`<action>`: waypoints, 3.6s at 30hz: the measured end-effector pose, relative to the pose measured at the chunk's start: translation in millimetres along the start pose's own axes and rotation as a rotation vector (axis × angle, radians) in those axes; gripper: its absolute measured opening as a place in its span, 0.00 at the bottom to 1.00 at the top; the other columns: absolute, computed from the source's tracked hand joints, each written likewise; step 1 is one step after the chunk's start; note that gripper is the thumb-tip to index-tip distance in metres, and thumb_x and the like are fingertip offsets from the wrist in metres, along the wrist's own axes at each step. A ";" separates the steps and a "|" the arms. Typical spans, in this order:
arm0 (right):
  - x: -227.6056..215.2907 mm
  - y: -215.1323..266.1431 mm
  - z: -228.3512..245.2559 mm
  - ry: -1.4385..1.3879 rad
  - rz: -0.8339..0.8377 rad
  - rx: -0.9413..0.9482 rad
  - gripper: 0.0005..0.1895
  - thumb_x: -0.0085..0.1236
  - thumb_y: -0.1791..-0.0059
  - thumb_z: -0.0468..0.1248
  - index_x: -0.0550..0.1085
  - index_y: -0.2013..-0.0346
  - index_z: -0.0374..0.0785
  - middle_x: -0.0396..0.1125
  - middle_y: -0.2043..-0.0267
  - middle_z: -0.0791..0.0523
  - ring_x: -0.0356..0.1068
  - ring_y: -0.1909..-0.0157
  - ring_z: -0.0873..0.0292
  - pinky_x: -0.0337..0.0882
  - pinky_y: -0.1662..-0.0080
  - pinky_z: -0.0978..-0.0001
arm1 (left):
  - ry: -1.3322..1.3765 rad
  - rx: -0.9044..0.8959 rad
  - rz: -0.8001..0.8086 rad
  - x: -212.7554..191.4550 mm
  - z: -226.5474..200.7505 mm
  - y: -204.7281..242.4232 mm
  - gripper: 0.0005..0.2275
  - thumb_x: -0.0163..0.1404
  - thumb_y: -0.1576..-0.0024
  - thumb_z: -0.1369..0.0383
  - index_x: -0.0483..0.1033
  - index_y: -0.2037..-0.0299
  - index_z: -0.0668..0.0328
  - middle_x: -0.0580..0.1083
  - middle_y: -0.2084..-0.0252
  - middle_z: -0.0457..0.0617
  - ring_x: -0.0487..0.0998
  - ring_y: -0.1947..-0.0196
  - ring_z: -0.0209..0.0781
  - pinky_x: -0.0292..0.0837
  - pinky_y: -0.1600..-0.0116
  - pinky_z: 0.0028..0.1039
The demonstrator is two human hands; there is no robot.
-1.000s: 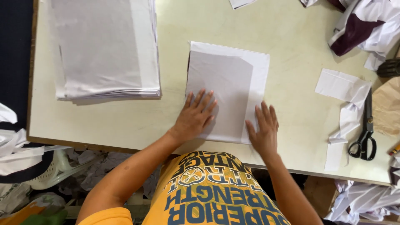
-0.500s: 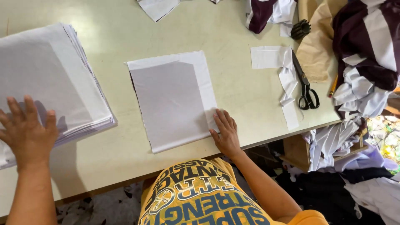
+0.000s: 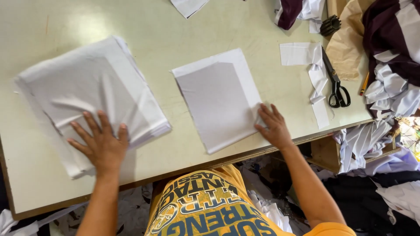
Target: The person folds a stack of white fabric pieces on a table, aligns them, and places a tan pattern piece on top. They smooth the pattern and fabric with their hands, then pick up a handheld steamer at the end.
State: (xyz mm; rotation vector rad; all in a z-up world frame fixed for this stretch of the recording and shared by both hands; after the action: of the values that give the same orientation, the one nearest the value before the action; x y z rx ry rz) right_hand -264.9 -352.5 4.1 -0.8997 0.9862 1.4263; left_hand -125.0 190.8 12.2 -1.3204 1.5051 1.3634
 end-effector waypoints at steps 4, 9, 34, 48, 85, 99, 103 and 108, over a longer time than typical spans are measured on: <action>-12.2 10.7 -44.7 0.144 -0.261 -0.067 0.34 0.66 0.52 0.58 0.75 0.32 0.55 0.67 0.27 0.62 0.59 0.23 0.44 0.62 0.29 0.54 | -0.022 0.330 -0.636 37.9 -13.7 30.9 0.31 0.51 0.34 0.54 0.66 0.22 0.59 0.64 0.24 0.75 0.57 0.31 0.95 0.45 0.43 0.87; -25.3 29.8 -107.4 0.102 -0.100 0.110 0.33 0.63 0.48 0.53 0.72 0.28 0.57 0.61 0.23 0.63 0.53 0.20 0.44 0.59 0.27 0.46 | 0.079 0.262 -0.479 60.5 -23.0 60.7 0.30 0.45 0.31 0.53 0.61 0.20 0.57 0.54 0.19 0.68 0.41 0.25 0.88 0.29 0.38 0.84; 13.7 78.5 -165.9 0.042 -0.461 0.185 0.29 0.66 0.42 0.40 0.70 0.28 0.34 0.60 0.24 0.49 0.56 0.25 0.41 0.61 0.35 0.40 | -0.010 -0.066 -0.461 51.0 -50.7 79.7 0.36 0.51 0.35 0.48 0.60 0.21 0.62 0.54 0.22 0.72 0.53 0.26 0.84 0.53 0.33 0.77; 4.3 75.5 -166.9 0.060 -0.484 0.221 0.24 0.69 0.46 0.39 0.76 0.36 0.35 0.65 0.30 0.52 0.62 0.29 0.45 0.66 0.40 0.44 | 0.086 0.146 -0.570 43.0 -111.1 64.6 0.36 0.51 0.34 0.46 0.64 0.24 0.66 0.58 0.24 0.70 0.56 0.27 0.82 0.53 0.36 0.75; -138.6 39.1 71.8 -0.767 -0.289 -0.072 0.16 0.62 0.48 0.30 0.73 0.46 0.38 0.72 0.51 0.52 0.75 0.51 0.60 0.74 0.48 0.76 | 0.952 0.411 -0.444 -103.8 -125.3 73.4 0.12 0.54 0.32 0.64 0.74 0.46 0.64 0.76 0.49 0.53 0.77 0.50 0.43 0.74 0.44 0.29; 29.5 -57.3 198.9 -0.818 0.117 0.299 0.20 0.63 0.48 0.41 0.73 0.44 0.36 0.75 0.58 0.54 0.74 0.69 0.64 0.79 0.63 0.74 | 0.266 0.588 -0.194 -58.2 -76.9 -124.6 0.02 0.51 0.34 0.71 0.71 0.56 0.55 0.77 0.62 0.53 0.77 0.65 0.62 0.68 0.62 0.50; 36.5 -59.9 178.0 -0.743 0.112 0.441 0.19 0.61 0.47 0.42 0.73 0.44 0.37 0.71 0.66 0.59 0.66 0.75 0.69 0.74 0.65 0.73 | 0.276 0.729 -0.240 -10.3 -125.2 -147.9 0.03 0.52 0.35 0.75 0.71 0.59 0.59 0.76 0.64 0.50 0.75 0.67 0.57 0.65 0.62 0.46; 39.1 -59.2 167.7 -0.812 0.123 0.557 0.19 0.62 0.48 0.38 0.71 0.44 0.36 0.77 0.51 0.54 0.74 0.71 0.65 0.81 0.62 0.71 | 0.218 0.830 -0.377 10.2 -153.8 -152.9 0.03 0.50 0.33 0.74 0.70 0.56 0.55 0.74 0.63 0.43 0.70 0.69 0.46 0.61 0.57 0.36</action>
State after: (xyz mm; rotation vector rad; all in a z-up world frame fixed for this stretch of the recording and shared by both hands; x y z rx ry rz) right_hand -208.0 -180.5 23.2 0.1638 0.7376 1.3299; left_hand 39.8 50.7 -5.8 -1.1240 1.5929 0.2830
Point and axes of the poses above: each hand's wrist, its own y-axis away from the middle knuckle, its own x-axis out of the palm, z = x × y, the point moved 3 cm from there along -y, towards the middle knuckle
